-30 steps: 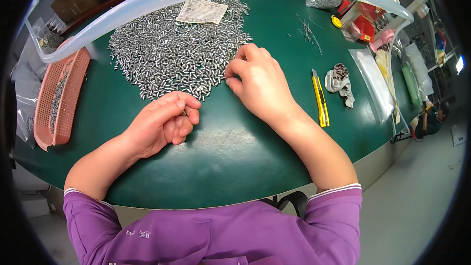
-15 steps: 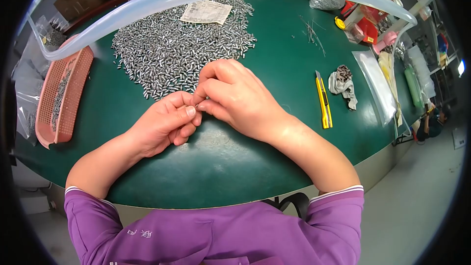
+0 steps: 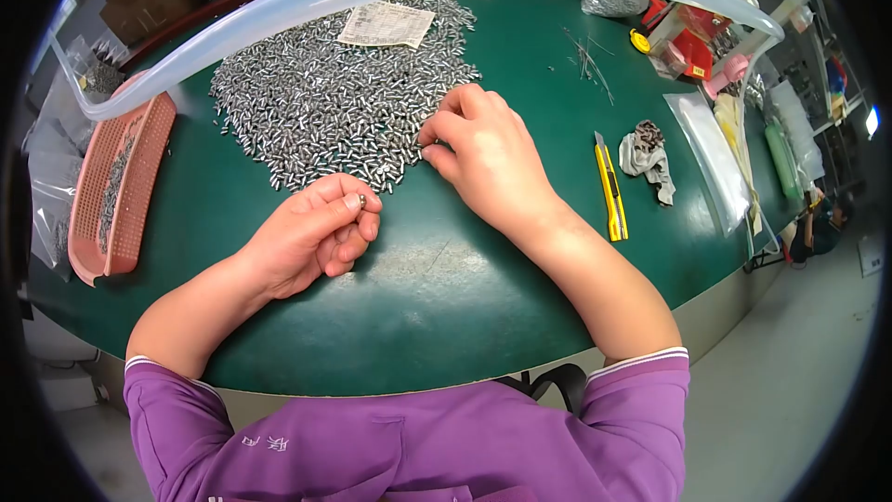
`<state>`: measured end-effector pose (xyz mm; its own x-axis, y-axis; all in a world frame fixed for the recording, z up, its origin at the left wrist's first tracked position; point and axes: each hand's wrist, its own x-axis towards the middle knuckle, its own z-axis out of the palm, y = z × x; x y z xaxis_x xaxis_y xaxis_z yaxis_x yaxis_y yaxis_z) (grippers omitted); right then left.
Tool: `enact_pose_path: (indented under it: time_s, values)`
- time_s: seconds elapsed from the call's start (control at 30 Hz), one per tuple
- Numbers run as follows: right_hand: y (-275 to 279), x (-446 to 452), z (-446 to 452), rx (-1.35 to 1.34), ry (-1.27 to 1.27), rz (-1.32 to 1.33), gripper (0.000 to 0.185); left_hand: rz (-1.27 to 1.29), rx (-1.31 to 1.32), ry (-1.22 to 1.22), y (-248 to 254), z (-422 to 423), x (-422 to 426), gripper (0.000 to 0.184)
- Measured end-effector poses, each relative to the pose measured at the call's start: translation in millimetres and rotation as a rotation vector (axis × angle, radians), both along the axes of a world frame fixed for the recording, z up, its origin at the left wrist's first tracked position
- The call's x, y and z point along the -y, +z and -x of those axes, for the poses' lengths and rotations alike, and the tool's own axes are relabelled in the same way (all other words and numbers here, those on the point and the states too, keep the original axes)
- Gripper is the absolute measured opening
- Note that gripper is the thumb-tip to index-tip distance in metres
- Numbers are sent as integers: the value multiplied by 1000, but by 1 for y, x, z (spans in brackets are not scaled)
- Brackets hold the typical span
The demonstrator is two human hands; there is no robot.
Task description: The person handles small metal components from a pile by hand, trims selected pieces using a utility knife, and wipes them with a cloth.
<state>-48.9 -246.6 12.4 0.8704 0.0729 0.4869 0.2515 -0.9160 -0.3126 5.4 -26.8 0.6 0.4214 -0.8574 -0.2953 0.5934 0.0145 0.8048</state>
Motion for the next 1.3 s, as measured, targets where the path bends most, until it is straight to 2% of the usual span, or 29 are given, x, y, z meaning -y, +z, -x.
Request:
enact_pose_path:
  time_s: [0.37, 0.47, 0.6, 0.73, 0.93, 1.03, 1.3]
  values:
    - [-12, 5, 0, 21, 15, 42, 7, -36, -26, 40, 7, 4, 1, 17]
    - [-4, -6, 2, -2, 81, -155, 9, -37, -16, 51, 5, 4, 0, 16]
    - [-4, -20, 5, -34, 355, -481, 8, 27, -2, 47, 4, 3, -2, 18]
    - [-5, -32, 12, -141, 398, -621, 10, 37, -34, 31, 3, 2, -3, 19]
    - [-2, -33, 12, -155, 427, -615, 10, 21, -22, 78, 1, 3, -2, 17]
    - [-1, -36, 14, -2, 356, -503, 16, 23, -14, 105, 4, 4, -2, 13]
    - [1, -36, 13, 78, 332, -400, 22, 62, -45, 120, 5, 4, -2, 14]
